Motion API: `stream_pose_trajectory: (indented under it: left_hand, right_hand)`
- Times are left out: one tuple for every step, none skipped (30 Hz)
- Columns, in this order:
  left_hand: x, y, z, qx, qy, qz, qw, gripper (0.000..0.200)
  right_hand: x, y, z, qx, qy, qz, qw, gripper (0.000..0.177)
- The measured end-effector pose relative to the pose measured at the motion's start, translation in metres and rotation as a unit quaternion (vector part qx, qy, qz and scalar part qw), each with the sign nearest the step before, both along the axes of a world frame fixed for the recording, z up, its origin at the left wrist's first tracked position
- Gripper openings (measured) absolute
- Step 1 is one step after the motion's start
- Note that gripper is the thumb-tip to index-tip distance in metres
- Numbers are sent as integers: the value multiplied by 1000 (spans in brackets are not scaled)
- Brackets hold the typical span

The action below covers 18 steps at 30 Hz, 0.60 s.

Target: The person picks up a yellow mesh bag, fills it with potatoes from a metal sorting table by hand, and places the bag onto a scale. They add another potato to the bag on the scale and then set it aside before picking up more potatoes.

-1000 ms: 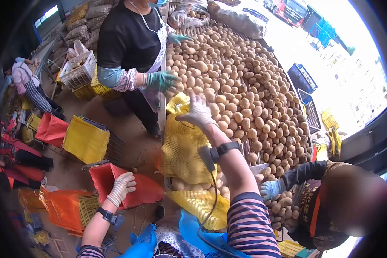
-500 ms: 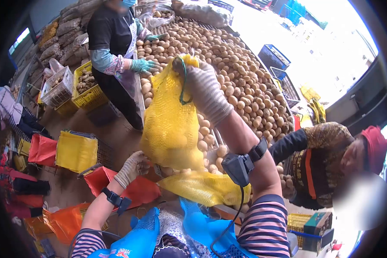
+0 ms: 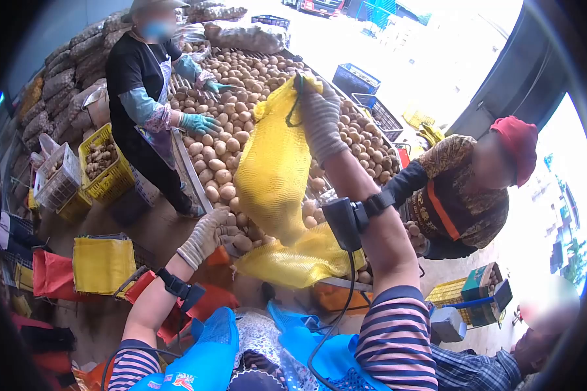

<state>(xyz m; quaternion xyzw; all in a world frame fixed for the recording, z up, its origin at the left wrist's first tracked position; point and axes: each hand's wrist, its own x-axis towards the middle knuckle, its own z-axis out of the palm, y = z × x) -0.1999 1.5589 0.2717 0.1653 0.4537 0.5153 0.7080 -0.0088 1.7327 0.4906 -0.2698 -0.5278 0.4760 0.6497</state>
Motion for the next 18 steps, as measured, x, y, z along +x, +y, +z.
stream_pose_trajectory:
  left_hand:
    - [6,1,8,14,18,4,1000,32]
    - [8,1,11,26,36,9,999,32]
    - [8,-2,6,25,35,9,999,32]
    - [10,-5,-3,9,52,-15,998,31]
    - [13,-7,-12,-6,69,-41,997,30]
    - [20,-5,-18,-52,30,-18,998,14]
    - [20,0,-20,-51,29,-20,998,14]
    - [20,4,-22,-22,-41,-3,999,15]
    - [22,8,-23,6,-111,13,994,17]
    - [27,15,-6,64,-93,57,992,24]
    - [20,23,6,113,-130,12,985,32]
    - [27,25,40,86,-57,43,994,38]
    - [39,28,71,61,19,74,995,44]
    - [52,40,82,119,-15,1,993,47]
    - [59,46,88,175,-50,-71,981,50]
    - [59,46,95,105,43,-147,983,40]
    - [64,57,76,83,78,-153,982,31]
    - [67,64,64,97,49,-110,988,29]
  right_hand:
    - [3,-4,-2,-1,4,-12,1000,14]
    - [13,-3,-10,-6,-8,-8,1000,14]
    - [24,-1,-24,-13,-20,-5,1000,13]
    - [30,-5,-38,-22,-38,-16,999,12]
    - [38,-8,-55,-30,-55,-28,998,10]
    - [53,7,-90,13,-99,-9,995,10]
    - [59,-9,-99,-40,-160,-28,986,13]
    - [53,-34,-100,-72,-15,55,996,14]
    - [53,-46,-113,-83,9,60,995,18]
    - [59,-45,-139,-133,54,133,981,21]
    - [46,-87,-104,-9,-321,31,946,25]
    - [45,-101,-110,61,-348,53,934,33]
    - [42,-109,-116,151,-435,61,885,41]
    - [40,-123,-111,163,-510,102,839,46]
    - [36,-132,-106,194,-585,131,777,45]
    - [35,-136,-111,217,-597,126,762,43]
    - [37,-140,-116,240,-609,122,746,42]
    - [45,-141,-119,239,-604,123,750,42]
